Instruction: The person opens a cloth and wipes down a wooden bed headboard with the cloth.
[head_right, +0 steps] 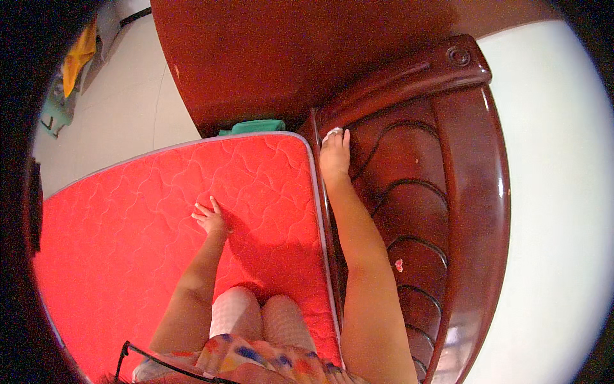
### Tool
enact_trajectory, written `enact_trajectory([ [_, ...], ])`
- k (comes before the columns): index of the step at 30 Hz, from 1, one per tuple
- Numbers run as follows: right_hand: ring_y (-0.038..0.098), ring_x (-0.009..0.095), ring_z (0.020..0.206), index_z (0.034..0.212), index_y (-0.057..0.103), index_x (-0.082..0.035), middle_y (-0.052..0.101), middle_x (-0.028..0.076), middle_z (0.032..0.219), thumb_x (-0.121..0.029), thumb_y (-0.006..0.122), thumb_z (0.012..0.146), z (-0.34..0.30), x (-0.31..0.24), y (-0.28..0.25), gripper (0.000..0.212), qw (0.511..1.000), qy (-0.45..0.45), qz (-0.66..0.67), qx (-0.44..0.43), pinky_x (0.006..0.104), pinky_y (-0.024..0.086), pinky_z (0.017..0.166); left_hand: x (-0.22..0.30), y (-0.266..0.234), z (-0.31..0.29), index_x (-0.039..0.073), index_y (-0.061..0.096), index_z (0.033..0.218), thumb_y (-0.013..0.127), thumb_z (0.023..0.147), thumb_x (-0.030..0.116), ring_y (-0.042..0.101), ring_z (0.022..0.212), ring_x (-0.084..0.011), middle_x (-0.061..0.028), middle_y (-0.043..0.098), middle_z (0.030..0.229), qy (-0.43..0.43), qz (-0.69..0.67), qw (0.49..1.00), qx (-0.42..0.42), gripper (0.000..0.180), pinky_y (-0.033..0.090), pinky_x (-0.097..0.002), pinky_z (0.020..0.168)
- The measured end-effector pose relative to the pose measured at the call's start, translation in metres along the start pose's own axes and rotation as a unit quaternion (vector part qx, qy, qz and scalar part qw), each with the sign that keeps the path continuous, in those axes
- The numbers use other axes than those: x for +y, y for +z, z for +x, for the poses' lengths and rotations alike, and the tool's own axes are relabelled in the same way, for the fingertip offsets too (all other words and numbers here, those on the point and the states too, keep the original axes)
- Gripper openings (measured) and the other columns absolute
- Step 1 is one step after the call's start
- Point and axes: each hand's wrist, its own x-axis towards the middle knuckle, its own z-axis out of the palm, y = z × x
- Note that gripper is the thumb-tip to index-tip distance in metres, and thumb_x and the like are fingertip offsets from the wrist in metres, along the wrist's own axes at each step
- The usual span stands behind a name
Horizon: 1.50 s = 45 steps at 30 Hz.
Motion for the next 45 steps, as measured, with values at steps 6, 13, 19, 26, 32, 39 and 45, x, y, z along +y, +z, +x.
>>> enact_trajectory([
  [6,0.043,0.024,0.112,0.102,0.064,-0.005,0.059,0.007,0.106,-0.02,0.045,0.083,-0.003,-0.028,0.042,0.03,0.996,0.023,-0.069,-0.052,0.042,0.03,0.096,0.011,-0.01,-0.005,0.02,-0.013,0.144,0.08,0.062,0.041,0.015,0.128,-0.0572,-0.0332,-0.008,0.144,0.016,0.008,1.0,-0.024,0.125,0.03,-0.0526,0.103],
  [13,0.046,0.023,0.099,0.099,0.066,-0.007,0.06,0.004,0.104,-0.018,0.046,0.084,-0.018,-0.047,0.049,0.028,0.981,0.034,-0.019,-0.192,0.0374,0.035,0.08,0.013,-0.004,-0.004,0.021,-0.012,0.144,0.081,0.058,0.046,0.013,0.129,-0.0563,-0.0319,-0.008,0.145,0.0,0.011,1.0,-0.012,0.129,0.031,-0.0524,0.103],
  [19,0.047,0.026,0.103,0.101,0.065,-0.003,0.062,0.009,0.108,-0.017,0.049,0.082,-0.08,-0.057,0.035,0.029,0.994,0.069,0.046,-0.074,0.0362,0.039,0.077,0.008,-0.008,-0.005,0.022,-0.012,0.144,0.082,0.057,0.048,0.014,0.13,-0.0554,-0.0305,-0.007,0.146,-0.003,0.018,1.0,-0.02,0.13,0.032,-0.0513,0.102],
  [26,0.044,0.027,0.113,0.125,0.051,-0.001,0.057,0.012,0.119,-0.017,0.048,0.086,-0.146,-0.06,0.004,0.043,0.96,0.077,0.078,-0.258,0.0362,0.04,0.083,0.01,-0.014,-0.011,0.023,-0.013,0.144,0.081,0.058,0.048,0.017,0.129,-0.0544,-0.0299,-0.005,0.146,-0.001,0.02,1.0,-0.015,0.13,0.034,-0.0508,0.101],
  [32,0.047,0.028,0.108,0.106,0.062,-0.003,0.06,0.011,0.109,-0.016,0.048,0.083,-0.198,-0.057,-0.02,0.03,0.948,0.055,0.102,-0.295,0.0382,0.041,0.084,0.001,-0.012,-0.009,0.025,-0.012,0.144,0.082,0.057,0.047,0.016,0.13,-0.0543,-0.0295,-0.007,0.146,0.021,-0.017,1.0,-0.005,0.129,0.035,-0.0505,0.1],
  [39,0.048,0.027,0.107,0.108,0.063,-0.013,0.056,0.005,0.118,-0.012,0.049,0.082,-0.184,0.003,-0.099,0.03,0.95,0.041,0.233,-0.202,0.0413,0.042,0.086,-0.034,-0.014,-0.019,0.033,-0.003,0.144,0.083,0.056,0.044,0.011,0.133,-0.0504,-0.0222,-0.01,0.148,0.126,-0.013,0.992,-0.021,0.124,0.037,-0.052,0.099],
  [45,0.05,0.027,0.083,0.099,0.066,-0.013,0.058,0.005,0.115,-0.003,0.055,0.07,-0.099,0.092,-0.167,0.033,0.983,0.038,0.121,0.132,0.0375,0.042,0.068,-0.03,0.032,-0.027,0.033,-0.003,0.144,0.082,0.058,0.043,0.003,0.136,-0.0454,-0.0153,-0.013,0.15,0.075,-0.064,0.995,-0.015,0.122,0.029,-0.0603,0.1],
])
